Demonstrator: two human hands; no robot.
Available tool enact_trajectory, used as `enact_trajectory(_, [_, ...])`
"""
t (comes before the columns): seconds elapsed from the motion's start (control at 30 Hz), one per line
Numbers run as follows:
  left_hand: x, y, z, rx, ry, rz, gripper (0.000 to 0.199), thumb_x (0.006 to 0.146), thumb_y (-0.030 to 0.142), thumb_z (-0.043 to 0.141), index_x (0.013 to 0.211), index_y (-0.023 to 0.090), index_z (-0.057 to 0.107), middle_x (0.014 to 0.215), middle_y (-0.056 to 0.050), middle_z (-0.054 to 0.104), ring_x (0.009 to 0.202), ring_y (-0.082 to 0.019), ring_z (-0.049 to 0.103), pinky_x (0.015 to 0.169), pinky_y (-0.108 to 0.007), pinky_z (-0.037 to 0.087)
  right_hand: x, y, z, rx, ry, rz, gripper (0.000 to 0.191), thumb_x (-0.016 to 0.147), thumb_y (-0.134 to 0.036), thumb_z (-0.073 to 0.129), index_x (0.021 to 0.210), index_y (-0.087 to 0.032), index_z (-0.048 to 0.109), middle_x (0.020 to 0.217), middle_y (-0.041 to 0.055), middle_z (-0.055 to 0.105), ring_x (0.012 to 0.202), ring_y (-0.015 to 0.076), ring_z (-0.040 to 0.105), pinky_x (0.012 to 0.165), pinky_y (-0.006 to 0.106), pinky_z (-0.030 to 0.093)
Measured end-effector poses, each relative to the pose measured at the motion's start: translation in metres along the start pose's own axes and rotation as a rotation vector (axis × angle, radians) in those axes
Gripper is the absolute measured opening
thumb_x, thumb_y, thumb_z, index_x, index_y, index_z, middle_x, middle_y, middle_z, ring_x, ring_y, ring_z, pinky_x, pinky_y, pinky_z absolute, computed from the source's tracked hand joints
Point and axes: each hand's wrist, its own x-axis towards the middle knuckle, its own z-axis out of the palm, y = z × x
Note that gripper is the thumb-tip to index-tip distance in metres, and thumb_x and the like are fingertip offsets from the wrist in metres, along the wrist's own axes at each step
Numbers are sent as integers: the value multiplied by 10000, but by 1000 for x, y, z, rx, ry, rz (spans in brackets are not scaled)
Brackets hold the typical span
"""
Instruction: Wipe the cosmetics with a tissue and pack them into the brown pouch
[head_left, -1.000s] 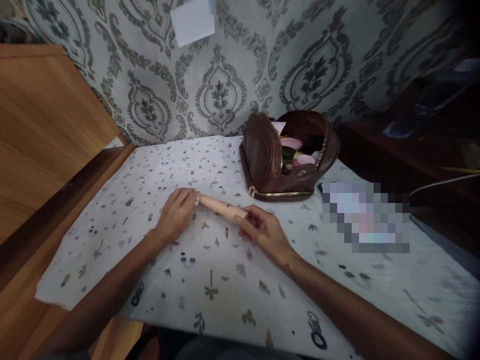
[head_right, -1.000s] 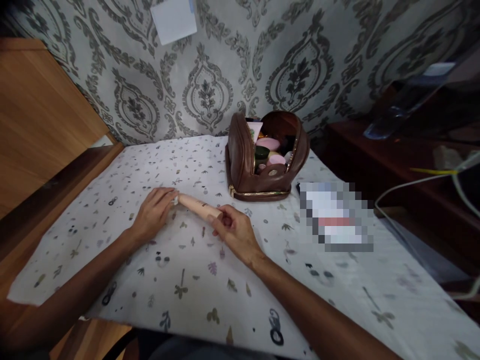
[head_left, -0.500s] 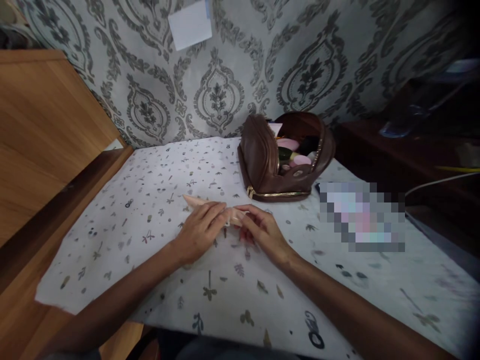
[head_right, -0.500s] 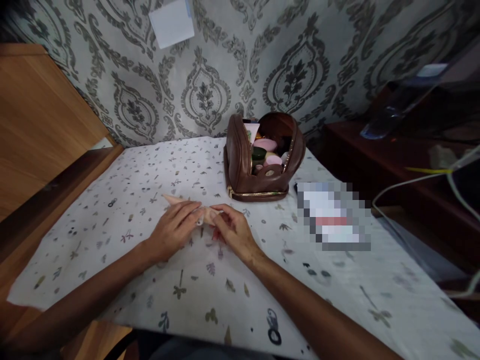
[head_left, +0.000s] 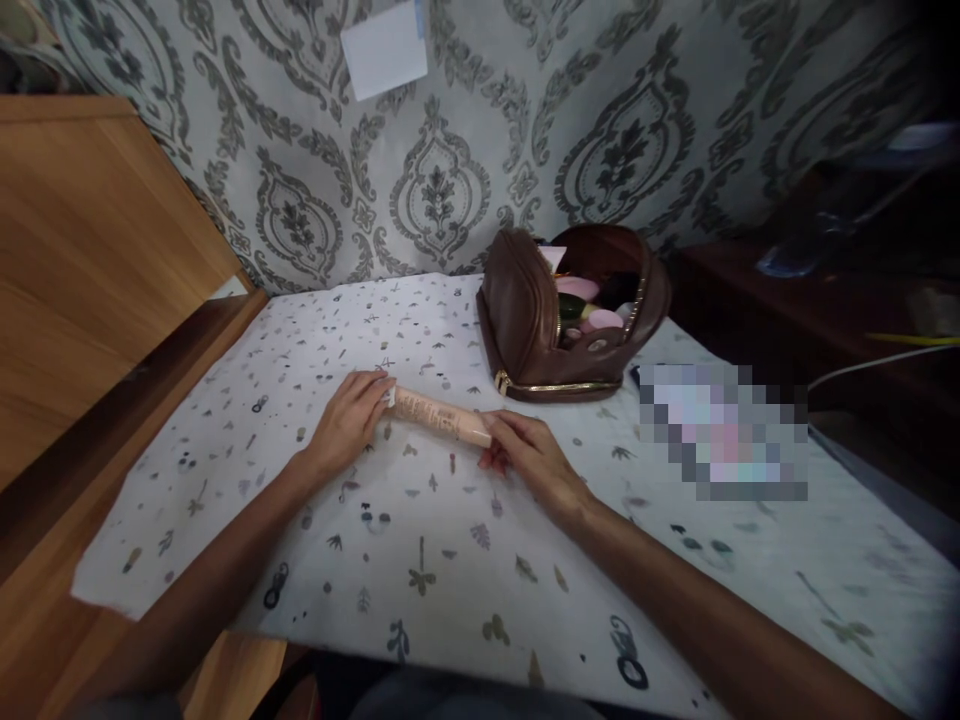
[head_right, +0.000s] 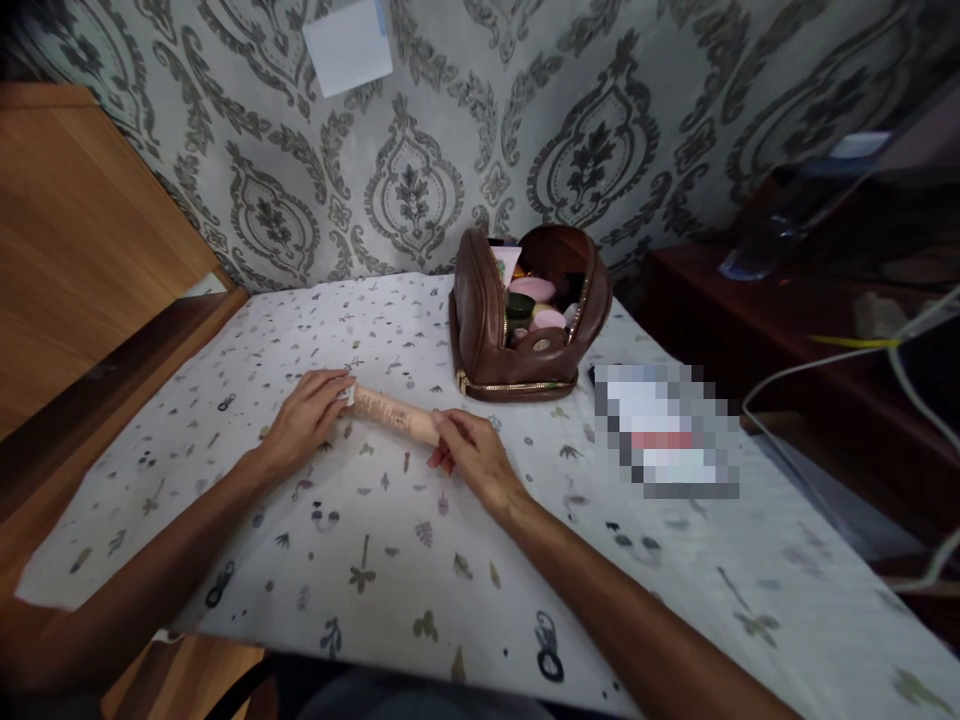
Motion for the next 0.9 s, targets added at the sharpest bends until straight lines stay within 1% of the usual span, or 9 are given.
enact_trajectory(0.17, [-2, 1, 14, -25, -60, -27, 304, 991, 191, 440, 1232, 171, 625, 1211, -123, 653, 1133, -257, 590, 966, -462, 540, 0, 2, 2, -15, 21, -16, 522, 763, -451, 674, 1172, -137, 600, 580, -25, 613, 492, 136, 557, 474, 244, 434])
enact_trajectory(0.3, [-3, 10, 19, -63, -42, -14, 294, 991, 188, 445, 1227, 162, 619, 1201, -122, 656, 1104, -250, 605, 963, -455, 547, 0, 7, 4, -6, 26, -34, 468, 743, -396, 671, 1141, -160, 597, 743, -4, 629, 534, 130, 582, 464, 243, 450])
enact_trajectory(0.4, [2, 32, 17, -102, -48, 49, 316, 1009, 211, 420, 1273, 173, 590, 1223, -128, 639, 1142, -252, 592, 985, -463, 537, 0, 10, 3, -118, 66, -122, 377, 753, -351, 671, 1080, -167, 648, 822, 26, 642, 638, 152, 602, 557, 274, 505])
enact_trajectory(0.5, [12, 62, 14, -134, -110, 152, 338, 1020, 214, 387, 1312, 190, 557, 1234, -133, 629, 1147, -253, 585, 968, -455, 542, -1, 10, 1, -261, 128, -240, 334, 740, -257, 670, 1066, -187, 693, 918, 49, 648, 766, 179, 613, 690, 310, 531])
enact_trajectory(0.57, [18, 81, 14, -145, -141, 231, 336, 1023, 192, 367, 1308, 176, 546, 1226, -136, 632, 1133, -249, 582, 951, -437, 546, -2, 8, 1, -314, 129, -283, 326, 743, -204, 638, 1062, -193, 707, 903, 42, 629, 756, 176, 601, 711, 315, 523])
enact_trajectory(0.63, [20, 92, 16, -147, -149, 288, 337, 1029, 185, 346, 1305, 169, 540, 1218, -136, 636, 1119, -246, 581, 938, -431, 548, -3, 6, 1, -353, 109, -296, 292, 751, -174, 605, 1019, -196, 718, 844, 28, 603, 699, 165, 579, 687, 310, 514])
enact_trajectory(0.73, [19, 85, 19, -138, -146, 303, 351, 1031, 189, 340, 1324, 174, 533, 1216, -144, 637, 1127, -251, 584, 942, -450, 548, -3, 4, 1, -411, 101, -299, 245, 751, -165, 612, 963, -208, 727, 818, 23, 602, 692, 169, 575, 694, 311, 511])
enact_trajectory(0.8, [17, 66, 19, -132, -140, 257, 349, 1026, 199, 362, 1324, 179, 543, 1218, -144, 639, 1143, -256, 587, 959, -468, 542, -3, 6, 1, -433, 108, -290, 252, 750, -178, 637, 982, -209, 729, 841, 29, 623, 726, 177, 593, 715, 313, 512])
enact_trajectory(0.9, [12, 28, 17, -133, -128, 112, 334, 1013, 219, 399, 1285, 185, 589, 1236, -135, 643, 1159, -258, 594, 988, -476, 531, -2, 7, 0, -452, 109, -272, 292, 750, -180, 646, 1029, -201, 728, 865, 33, 635, 750, 180, 611, 726, 312, 510])
